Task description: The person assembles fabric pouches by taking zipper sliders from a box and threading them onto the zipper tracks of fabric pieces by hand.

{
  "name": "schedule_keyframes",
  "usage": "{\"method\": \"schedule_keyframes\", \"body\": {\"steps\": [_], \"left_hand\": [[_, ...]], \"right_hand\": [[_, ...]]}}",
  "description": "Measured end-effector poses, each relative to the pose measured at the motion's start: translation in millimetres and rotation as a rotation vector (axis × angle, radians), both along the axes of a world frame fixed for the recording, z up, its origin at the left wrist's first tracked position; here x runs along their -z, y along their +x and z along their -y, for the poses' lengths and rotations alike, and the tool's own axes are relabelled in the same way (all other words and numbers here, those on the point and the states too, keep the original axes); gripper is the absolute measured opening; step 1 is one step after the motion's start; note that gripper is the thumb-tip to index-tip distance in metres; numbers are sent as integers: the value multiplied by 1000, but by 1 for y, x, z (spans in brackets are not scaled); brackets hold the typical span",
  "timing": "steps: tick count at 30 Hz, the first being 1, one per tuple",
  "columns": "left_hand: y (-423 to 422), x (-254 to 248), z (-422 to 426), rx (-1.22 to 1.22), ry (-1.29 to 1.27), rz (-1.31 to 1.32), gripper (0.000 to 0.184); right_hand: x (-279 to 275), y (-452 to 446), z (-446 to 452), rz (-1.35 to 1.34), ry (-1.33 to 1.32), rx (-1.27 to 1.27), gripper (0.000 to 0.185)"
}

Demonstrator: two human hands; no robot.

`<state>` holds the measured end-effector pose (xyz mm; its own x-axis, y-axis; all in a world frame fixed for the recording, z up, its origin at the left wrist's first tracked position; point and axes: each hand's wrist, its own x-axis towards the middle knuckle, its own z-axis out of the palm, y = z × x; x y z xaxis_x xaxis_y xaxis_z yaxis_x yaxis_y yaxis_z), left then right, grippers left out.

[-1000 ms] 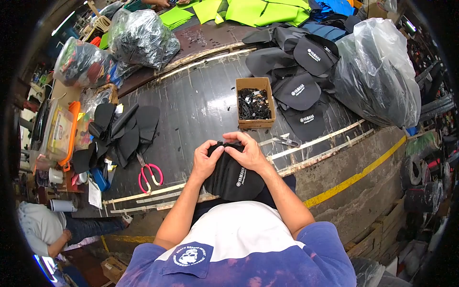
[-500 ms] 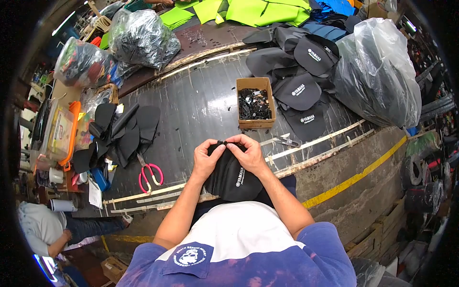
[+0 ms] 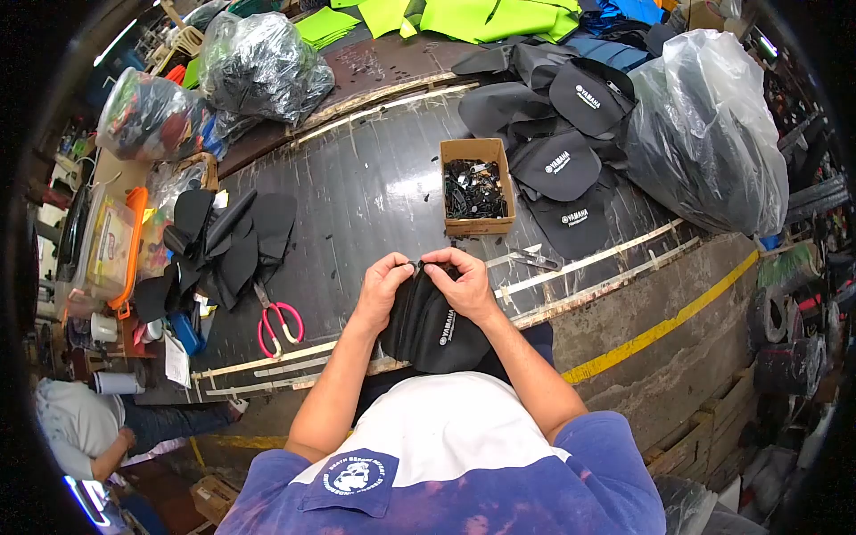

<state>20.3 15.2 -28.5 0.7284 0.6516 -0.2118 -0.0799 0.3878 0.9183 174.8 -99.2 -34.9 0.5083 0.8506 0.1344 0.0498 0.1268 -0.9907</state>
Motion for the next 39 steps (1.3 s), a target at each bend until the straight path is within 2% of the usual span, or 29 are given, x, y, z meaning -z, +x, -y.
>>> {"method": "schedule_keyframes", "body": {"steps": [15, 19, 22, 26, 35, 39], "left_hand": [[3, 9, -3, 9, 136, -72, 15], [4, -4, -1, -16, 114, -63, 16], [-1, -17, -2, 41, 224, -85, 20], [-7, -17, -16, 206, 225, -284, 26], [0, -22, -14, 70, 197, -164, 31], [0, -23, -24, 256, 23, -255, 29]], "right_hand": [[7, 4, -5, 107, 95, -67, 14], [4, 4, -5, 99, 85, -75, 14], [3, 2, -3, 27, 49, -55, 14], [2, 4, -2, 56, 36, -30, 14], [4, 1, -1, 97, 82, 25, 13], [5, 2, -1, 85, 72, 63, 13]]}}
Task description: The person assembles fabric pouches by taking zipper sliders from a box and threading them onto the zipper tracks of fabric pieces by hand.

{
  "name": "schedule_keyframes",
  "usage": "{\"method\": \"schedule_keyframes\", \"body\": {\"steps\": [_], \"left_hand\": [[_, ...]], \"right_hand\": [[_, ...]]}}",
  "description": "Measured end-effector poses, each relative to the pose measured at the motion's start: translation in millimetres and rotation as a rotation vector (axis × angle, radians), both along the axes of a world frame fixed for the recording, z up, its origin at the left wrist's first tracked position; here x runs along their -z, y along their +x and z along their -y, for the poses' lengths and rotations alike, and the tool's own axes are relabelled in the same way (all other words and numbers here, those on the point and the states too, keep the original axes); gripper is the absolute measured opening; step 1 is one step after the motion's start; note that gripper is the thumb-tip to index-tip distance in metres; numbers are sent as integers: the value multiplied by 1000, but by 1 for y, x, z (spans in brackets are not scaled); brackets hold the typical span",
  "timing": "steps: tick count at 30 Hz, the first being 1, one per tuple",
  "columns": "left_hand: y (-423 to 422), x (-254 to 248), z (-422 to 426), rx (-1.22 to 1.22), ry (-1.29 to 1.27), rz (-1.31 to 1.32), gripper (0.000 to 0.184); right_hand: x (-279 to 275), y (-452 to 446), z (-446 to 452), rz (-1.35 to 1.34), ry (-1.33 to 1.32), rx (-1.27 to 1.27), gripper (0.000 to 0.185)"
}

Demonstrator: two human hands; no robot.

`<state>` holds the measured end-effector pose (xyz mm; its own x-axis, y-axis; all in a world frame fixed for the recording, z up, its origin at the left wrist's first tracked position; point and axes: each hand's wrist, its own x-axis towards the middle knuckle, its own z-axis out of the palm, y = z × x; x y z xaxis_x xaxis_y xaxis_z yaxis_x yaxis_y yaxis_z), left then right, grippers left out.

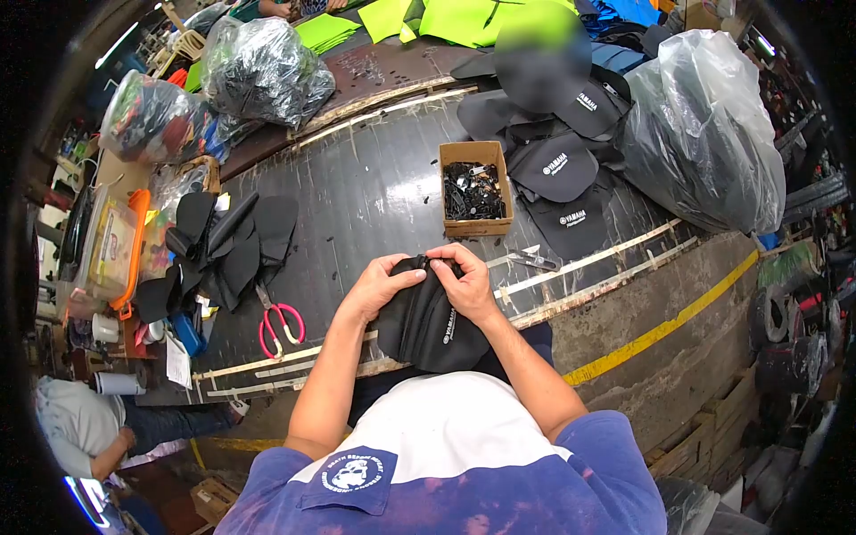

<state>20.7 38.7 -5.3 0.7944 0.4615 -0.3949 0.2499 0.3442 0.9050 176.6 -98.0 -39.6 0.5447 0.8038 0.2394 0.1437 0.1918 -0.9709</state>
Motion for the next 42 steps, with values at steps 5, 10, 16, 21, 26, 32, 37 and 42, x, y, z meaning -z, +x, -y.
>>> {"method": "schedule_keyframes", "body": {"steps": [5, 10, 16, 21, 26, 32, 37, 42], "left_hand": [[2, 2, 4, -34, -113, 56, 30], [3, 4, 8, -101, -72, 63, 29], [4, 3, 10, -121, -8, 71, 26], [4, 3, 11, -129, 22, 73, 22], [4, 4, 12, -143, 69, 67, 21], [3, 10, 11, -128, 88, 49, 19], [4, 9, 12, -156, 84, 58, 19], [5, 3, 16, -188, 130, 54, 20]], "right_hand": [[3, -1, -1, -67, 4, -4, 13], [5, -2, -1, -110, -4, -2, 15], [6, 0, 1, -84, -38, -22, 16], [5, 0, 0, -80, -46, -30, 17], [6, -1, 0, -71, -47, -30, 17], [0, -2, 1, -65, -72, -48, 17], [1, -2, 0, -47, -56, -54, 17], [-3, -4, 1, -36, -18, -39, 17]]}}
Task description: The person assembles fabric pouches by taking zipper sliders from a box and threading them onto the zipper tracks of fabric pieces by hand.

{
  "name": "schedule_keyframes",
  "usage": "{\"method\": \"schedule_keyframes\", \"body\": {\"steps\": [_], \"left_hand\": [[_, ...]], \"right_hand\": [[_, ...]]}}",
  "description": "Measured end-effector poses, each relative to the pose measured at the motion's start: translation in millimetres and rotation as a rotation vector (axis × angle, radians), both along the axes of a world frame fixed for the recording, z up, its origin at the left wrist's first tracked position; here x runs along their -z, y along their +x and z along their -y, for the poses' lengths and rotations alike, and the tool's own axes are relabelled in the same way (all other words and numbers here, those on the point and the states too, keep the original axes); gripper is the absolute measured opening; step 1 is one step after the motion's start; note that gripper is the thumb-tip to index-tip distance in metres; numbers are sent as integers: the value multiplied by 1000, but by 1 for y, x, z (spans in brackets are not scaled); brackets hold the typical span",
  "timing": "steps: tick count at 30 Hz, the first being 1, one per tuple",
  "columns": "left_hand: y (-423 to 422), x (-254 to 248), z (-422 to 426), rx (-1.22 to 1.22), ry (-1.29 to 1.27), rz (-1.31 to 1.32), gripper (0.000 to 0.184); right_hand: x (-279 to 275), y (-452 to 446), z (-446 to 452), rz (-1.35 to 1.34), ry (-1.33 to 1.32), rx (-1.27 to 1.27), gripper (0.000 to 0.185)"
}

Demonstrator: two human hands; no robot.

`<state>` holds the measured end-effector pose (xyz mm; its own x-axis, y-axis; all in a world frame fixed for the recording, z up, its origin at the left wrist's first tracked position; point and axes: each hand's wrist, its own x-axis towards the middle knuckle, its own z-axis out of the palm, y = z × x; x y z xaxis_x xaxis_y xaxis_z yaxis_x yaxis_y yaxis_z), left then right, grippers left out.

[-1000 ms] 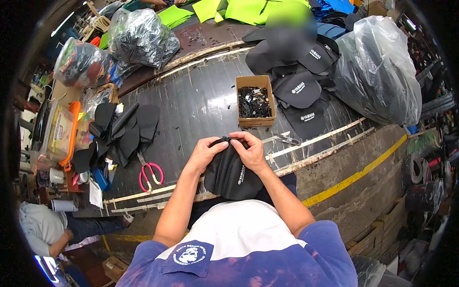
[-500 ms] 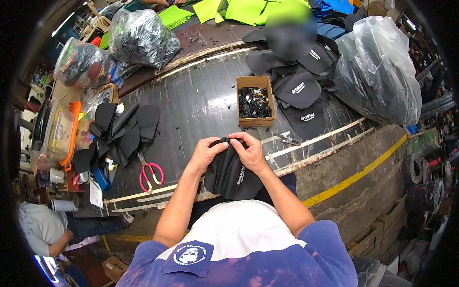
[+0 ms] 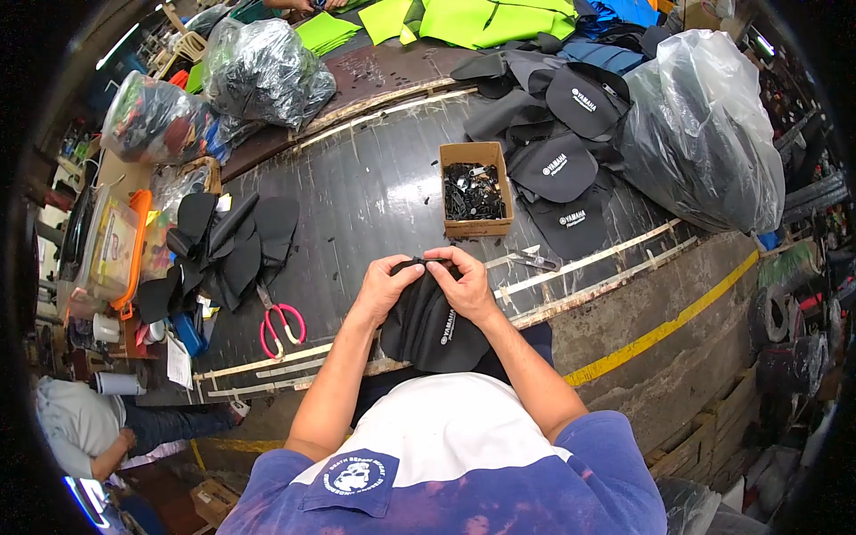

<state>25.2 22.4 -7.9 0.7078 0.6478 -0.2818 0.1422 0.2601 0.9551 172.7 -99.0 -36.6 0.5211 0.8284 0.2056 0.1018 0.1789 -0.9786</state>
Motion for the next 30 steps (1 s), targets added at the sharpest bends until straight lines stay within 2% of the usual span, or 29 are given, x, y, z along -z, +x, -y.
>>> {"method": "schedule_keyframes", "body": {"steps": [18, 30], "left_hand": [[1, 11, 3, -59, 68, 32, 21], [-4, 10, 2, 24, 105, 37, 22]], "right_hand": [[-5, -2, 1, -10, -4, -29, 16], [0, 1, -1, -3, -7, -37, 15]]}}
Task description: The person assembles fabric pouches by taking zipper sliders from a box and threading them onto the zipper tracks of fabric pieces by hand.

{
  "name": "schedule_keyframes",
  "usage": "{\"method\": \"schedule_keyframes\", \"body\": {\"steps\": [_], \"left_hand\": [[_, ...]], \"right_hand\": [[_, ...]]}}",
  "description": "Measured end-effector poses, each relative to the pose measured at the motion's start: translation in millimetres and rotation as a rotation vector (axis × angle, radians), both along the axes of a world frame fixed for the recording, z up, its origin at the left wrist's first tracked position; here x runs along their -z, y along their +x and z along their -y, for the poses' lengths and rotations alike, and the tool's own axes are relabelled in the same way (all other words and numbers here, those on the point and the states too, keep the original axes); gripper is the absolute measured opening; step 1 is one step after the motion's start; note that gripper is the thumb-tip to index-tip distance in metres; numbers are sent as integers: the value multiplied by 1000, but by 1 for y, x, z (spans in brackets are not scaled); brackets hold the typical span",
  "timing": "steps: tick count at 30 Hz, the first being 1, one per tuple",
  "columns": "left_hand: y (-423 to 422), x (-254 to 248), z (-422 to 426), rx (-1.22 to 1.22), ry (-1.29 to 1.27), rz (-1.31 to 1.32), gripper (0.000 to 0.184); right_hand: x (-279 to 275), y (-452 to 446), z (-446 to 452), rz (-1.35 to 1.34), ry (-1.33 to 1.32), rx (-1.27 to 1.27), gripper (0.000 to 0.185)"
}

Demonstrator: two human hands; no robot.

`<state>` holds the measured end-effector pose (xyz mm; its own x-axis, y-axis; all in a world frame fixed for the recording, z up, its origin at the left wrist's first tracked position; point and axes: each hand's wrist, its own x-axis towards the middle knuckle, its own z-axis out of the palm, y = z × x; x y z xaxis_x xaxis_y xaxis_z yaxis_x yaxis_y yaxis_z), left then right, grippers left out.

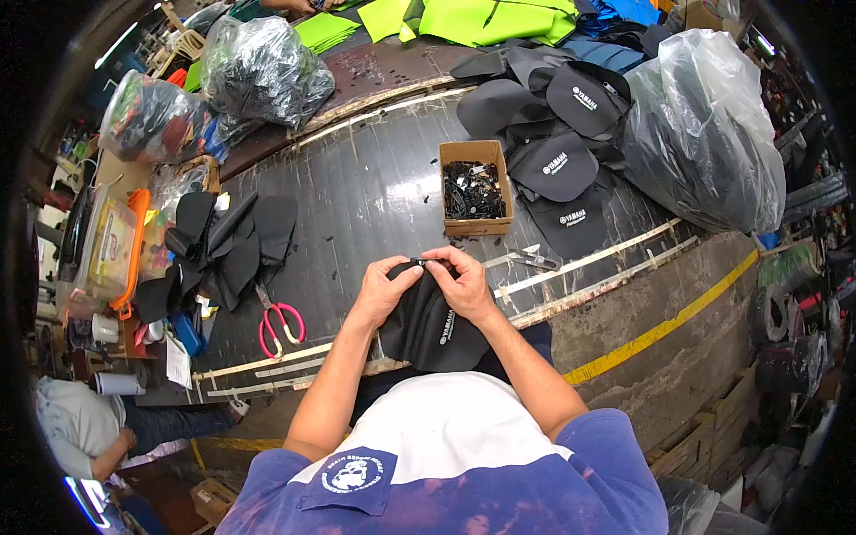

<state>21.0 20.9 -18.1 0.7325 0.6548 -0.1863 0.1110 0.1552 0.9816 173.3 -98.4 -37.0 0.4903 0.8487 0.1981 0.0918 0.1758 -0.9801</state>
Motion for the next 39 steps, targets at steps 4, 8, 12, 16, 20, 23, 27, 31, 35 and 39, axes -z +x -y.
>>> {"method": "schedule_keyframes", "body": {"steps": [4, 8, 12, 16, 20, 23, 27, 31, 35, 39], "left_hand": [[0, 4, 1, -24, 52, 5, 22], [0, 4, 3, -34, 52, 2, 22], [0, 5, 4, -47, 53, 12, 23], [-1, 6, 4, -44, 55, 30, 22], [-1, 6, 4, -43, 9, 19, 21], [1, 10, 4, -68, 25, 36, 21], [1, 8, 4, -60, 15, 13, 21], [1, 5, 5, -61, 55, 11, 21], [0, 3, 6, -64, 29, 23, 22], [-1, 0, 5, -53, 63, 3, 22]], "right_hand": [[-2, 0, 0, 3, 4, 0, 15], [-2, 0, 0, 7, -8, -4, 15], [-2, 0, 1, 3, -10, -5, 15], [0, 1, 0, 12, 0, -8, 15], [1, 1, -2, 37, 52, -16, 15], [0, 0, -1, -33, -22, -10, 15], [1, -1, 1, -27, -32, 33, 14], [0, -3, 1, -8, -29, 51, 14], [0, -2, 0, -6, -14, 39, 15], [-4, -2, 1, 18, -24, 19, 15]]}}
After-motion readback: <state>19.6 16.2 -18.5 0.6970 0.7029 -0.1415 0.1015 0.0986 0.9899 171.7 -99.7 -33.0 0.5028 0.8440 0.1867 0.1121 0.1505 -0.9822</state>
